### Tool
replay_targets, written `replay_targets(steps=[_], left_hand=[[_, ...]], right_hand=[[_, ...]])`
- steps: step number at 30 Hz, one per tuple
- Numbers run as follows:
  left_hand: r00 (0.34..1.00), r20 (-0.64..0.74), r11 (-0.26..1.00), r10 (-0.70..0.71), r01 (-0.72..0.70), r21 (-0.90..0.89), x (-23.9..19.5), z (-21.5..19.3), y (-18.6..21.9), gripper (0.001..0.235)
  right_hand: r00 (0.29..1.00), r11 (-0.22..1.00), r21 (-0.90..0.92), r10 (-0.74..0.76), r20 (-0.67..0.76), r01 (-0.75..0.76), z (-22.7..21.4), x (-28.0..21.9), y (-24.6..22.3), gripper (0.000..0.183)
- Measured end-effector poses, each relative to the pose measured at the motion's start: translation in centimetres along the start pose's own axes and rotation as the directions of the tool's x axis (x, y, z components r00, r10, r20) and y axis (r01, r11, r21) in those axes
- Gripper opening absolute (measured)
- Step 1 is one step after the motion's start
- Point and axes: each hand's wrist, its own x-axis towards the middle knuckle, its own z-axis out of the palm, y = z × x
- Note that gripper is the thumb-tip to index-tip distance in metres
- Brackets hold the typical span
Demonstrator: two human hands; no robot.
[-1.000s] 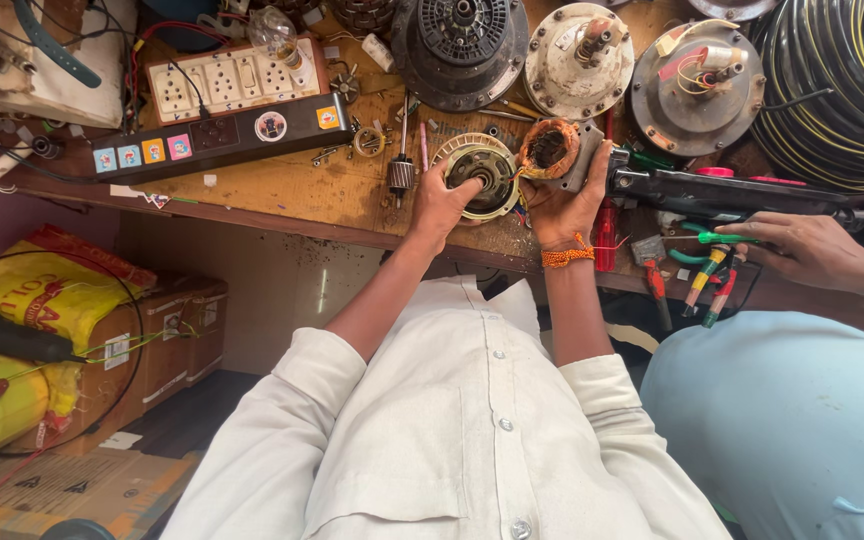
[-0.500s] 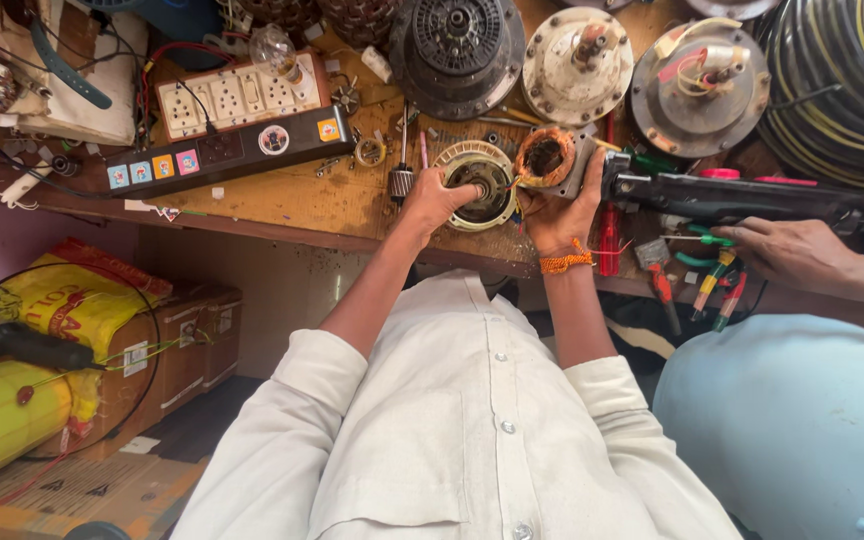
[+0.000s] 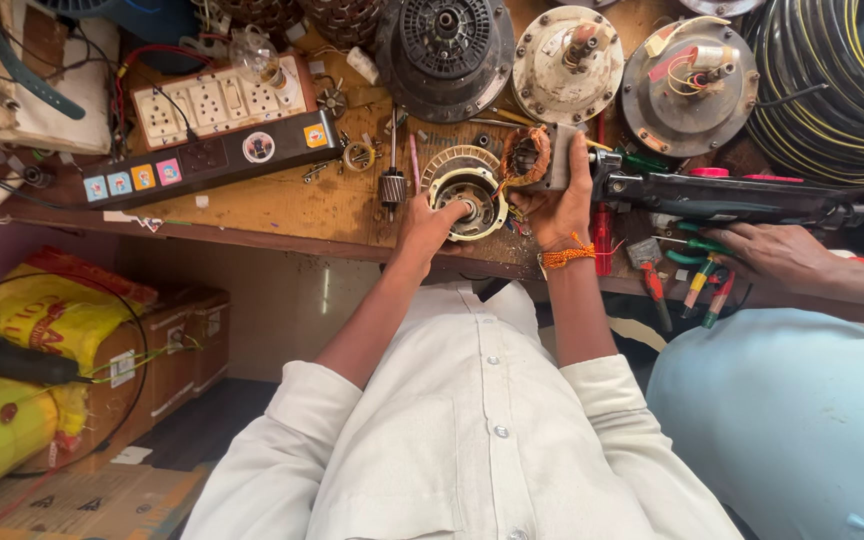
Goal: The person disassembles a small electric motor by removing the rotor and stator components. They use a screwdriver and pliers to adjust internal parts and wires, then reassemble the motor components on a cluttered workbench.
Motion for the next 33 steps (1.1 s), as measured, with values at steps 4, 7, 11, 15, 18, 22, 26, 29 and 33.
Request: replay_targets(steps=[4,7,11,15,18,22,26,29,33], left_hand=[[0.994,-0.056,0.992,0.094,-0.089,0.086,-0.2,-0.4,-1.2,0.064],[0.991,-0.012,0.989,0.134,-0.133,0.072,-0.5,-0.9,-1.8,0.063],[0.997,0.075,1.000,-0.004,0.006,-0.030,-1.7,-1.6,-3.4,0.054],[0.996,0.092,0.990,-0.019,0.031,-0.137,-1.8,-1.5,-4.5,0.046],[0.997,0.049,0.988,-0.051,0.058,-0.146,-1.8,-1.7,-5.1,0.047],[0.989,0.121,0.989,-0.081,0.095,-0.113,-2.2,-1.5,-6.2,0.038],[0.990,0.117,0.991,-0.083,0.095,-0.096,-2.3,-2.3,-6.7,0.038],[0.986,0.109,0.989,-0.127,0.135,-0.062,-2.4,-2.3,-6.6,0.036],[0.971,0.175,0.981,-0.164,0.179,-0.079,-2.6,-1.7,-6.9,0.034]], right_hand=[[0.999,0.989,-0.147,-0.025,-0.038,0.019,-0.2,-0.3,-0.2,0.064],[1.000,0.981,-0.196,-0.015,-0.027,0.010,0.4,-0.5,-0.8,0.061],[0.994,0.942,-0.322,-0.064,0.094,0.091,1.5,-0.7,-1.1,0.052],[0.985,0.792,-0.587,-0.112,0.131,0.168,2.8,0.2,-0.9,0.047],[0.971,0.620,-0.747,-0.139,0.194,0.238,3.7,1.2,-0.2,0.047],[0.966,0.462,-0.848,-0.112,0.235,0.260,3.9,1.5,-0.5,0.049],[0.957,0.317,-0.904,-0.062,0.283,0.287,4.1,0.8,-1.5,0.046],[0.824,0.035,-0.841,-0.228,0.519,0.539,4.2,1.0,-2.1,0.038],[0.903,0.281,-0.859,-0.116,0.413,0.429,3.5,1.8,-1.8,0.039]])
